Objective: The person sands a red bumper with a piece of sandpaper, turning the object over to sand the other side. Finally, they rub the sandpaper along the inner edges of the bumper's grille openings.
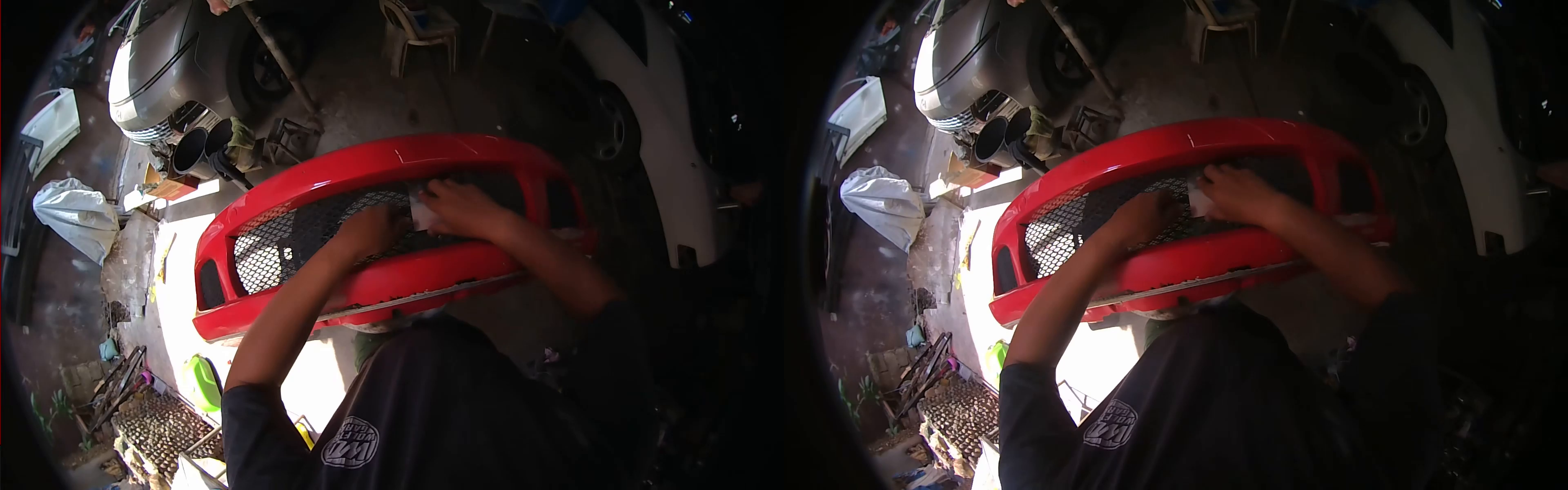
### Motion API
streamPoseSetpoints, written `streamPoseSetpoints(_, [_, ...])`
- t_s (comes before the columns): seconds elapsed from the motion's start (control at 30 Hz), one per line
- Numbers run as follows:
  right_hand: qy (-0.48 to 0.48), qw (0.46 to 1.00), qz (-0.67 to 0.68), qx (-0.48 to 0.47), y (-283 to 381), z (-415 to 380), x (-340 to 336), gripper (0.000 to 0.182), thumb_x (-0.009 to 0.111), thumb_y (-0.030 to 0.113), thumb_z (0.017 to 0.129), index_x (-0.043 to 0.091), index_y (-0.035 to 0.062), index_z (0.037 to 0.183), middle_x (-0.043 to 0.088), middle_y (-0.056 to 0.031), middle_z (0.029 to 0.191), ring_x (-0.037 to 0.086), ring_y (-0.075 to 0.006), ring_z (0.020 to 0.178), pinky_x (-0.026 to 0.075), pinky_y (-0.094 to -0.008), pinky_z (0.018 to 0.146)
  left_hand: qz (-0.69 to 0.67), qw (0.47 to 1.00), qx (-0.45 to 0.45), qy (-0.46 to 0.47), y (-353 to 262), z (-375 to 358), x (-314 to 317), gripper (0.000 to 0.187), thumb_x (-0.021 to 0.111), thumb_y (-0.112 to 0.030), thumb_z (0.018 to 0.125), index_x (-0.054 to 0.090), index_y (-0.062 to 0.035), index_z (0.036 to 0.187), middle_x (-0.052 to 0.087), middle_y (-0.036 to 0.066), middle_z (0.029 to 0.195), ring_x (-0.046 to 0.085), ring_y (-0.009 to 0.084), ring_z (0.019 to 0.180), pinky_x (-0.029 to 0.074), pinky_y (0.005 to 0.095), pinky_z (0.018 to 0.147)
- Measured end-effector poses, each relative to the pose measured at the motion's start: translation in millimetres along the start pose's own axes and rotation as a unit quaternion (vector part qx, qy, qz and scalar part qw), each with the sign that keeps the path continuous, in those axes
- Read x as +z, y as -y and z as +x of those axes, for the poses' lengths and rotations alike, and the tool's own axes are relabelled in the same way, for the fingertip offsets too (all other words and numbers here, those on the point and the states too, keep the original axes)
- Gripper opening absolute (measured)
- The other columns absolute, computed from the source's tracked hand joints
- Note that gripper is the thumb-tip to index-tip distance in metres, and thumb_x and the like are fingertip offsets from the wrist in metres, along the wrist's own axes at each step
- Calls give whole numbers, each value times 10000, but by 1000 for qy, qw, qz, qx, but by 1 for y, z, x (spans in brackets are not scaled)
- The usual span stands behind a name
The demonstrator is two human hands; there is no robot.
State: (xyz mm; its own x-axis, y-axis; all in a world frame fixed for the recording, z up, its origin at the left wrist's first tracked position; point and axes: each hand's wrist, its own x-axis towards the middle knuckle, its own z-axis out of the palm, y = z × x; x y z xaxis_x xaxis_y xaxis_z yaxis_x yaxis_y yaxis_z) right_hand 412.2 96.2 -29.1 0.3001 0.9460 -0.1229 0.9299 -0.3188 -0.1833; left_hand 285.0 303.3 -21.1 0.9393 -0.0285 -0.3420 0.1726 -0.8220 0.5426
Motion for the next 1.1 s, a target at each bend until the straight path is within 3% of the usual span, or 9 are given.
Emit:
streamPoseSetpoints(0.1, [-54, 993, 79, 67, -9, -4, 7, 710, 809, 386, 793, 560, 26, 1352, 555, -188, 1268, 577, -376, 1179, 518, -476, 969, -43, 999, 15, -5, -5, 8, -1, 377, 575, -319, 989, 668, -18, 1196, 695, 252, 1130, 659, 413, 1103, 507, 483, 954])
streamPoseSetpoints(0.2, [-47, 977, 69, 198, -21, -18, 10, 727, 810, 376, 805, 543, 2, 1368, 539, -229, 1308, 567, -413, 1191, 483, -484, 1025, -101, 994, 35, 0, -6, 15, 11, 390, 605, -293, 982, 658, 5, 1227, 692, 247, 1161, 660, 394, 1128, 501, 458, 976])
streamPoseSetpoints(0.3, [-45, 954, 161, 250, -24, -28, 16, 741, 806, 363, 819, 519, -26, 1381, 514, -278, 1347, 554, -444, 1215, 469, -493, 1049, -140, 989, 55, -2, -14, 12, 15, 412, 626, -279, 977, 646, 20, 1260, 682, 249, 1195, 656, 380, 1154, 494, 440, 999])
streamPoseSetpoints(0.4, [-81, 931, 201, 294, -32, -23, 26, 745, 795, 332, 838, 487, -37, 1408, 486, -291, 1394, 558, -402, 1249, 478, -465, 1051, -139, 987, 84, -3, -17, 9, 14, 439, 627, -282, 978, 626, 22, 1295, 663, 254, 1239, 644, 368, 1183, 491, 429, 1011])
streamPoseSetpoints(0.5, [-125, 888, 294, 329, -51, -21, 43, 679, 772, 290, 872, 487, -26, 1401, 559, -259, 1327, 594, -346, 1212, 492, -444, 1021, -143, 987, 76, -5, -10, 11, 16, 478, 620, -284, 978, 586, 14, 1350, 650, 247, 1276, 637, 344, 1200, 493, 413, 1009])
streamPoseSetpoints(0.6, [-109, 826, 445, 327, -61, -22, 50, 586, 754, 260, 902, 514, -21, 1357, 645, -168, 1148, 655, -245, 1000, 550, -386, 831, -215, 976, 26, 1, -8, 11, 12, 517, 625, -290, 974, 552, 21, 1381, 647, 235, 1290, 639, 317, 1195, 489, 393, 1009])
streamPoseSetpoints(0.7, [-36, 761, 520, 385, -58, -31, 25, 507, 737, 248, 921, 544, -27, 1300, 659, -99, 990, 626, -166, 763, 515, -315, 621, -284, 958, -21, 14, -4, 12, 14, 562, 633, -313, 977, 528, 55, 1388, 639, 255, 1305, 633, 328, 1213, 462, 385, 1049])
streamPoseSetpoints(0.8, [-40, 746, 537, 392, -64, -29, 37, 475, 734, 238, 924, 559, -26, 1278, 639, -76, 943, 564, -112, 658, 449, -271, 514, -311, 949, -49, 14, -3, 10, 10, 584, 635, -321, 978, 512, 64, 1400, 632, 261, 1319, 618, 330, 1234, 451, 380, 1064])
streamPoseSetpoints(1.1, [-33, 723, 568, 392, -66, -27, 43, 455, 758, 227, 901, 562, -2, 1242, 648, -105, 959, 608, -150, 678, 498, -292, 530, -267, 963, -38, 18, 2, 13, 8, 582, 618, -326, 985, 524, 82, 1390, 619, 278, 1338, 601, 354, 1264, 430, 387, 1092])
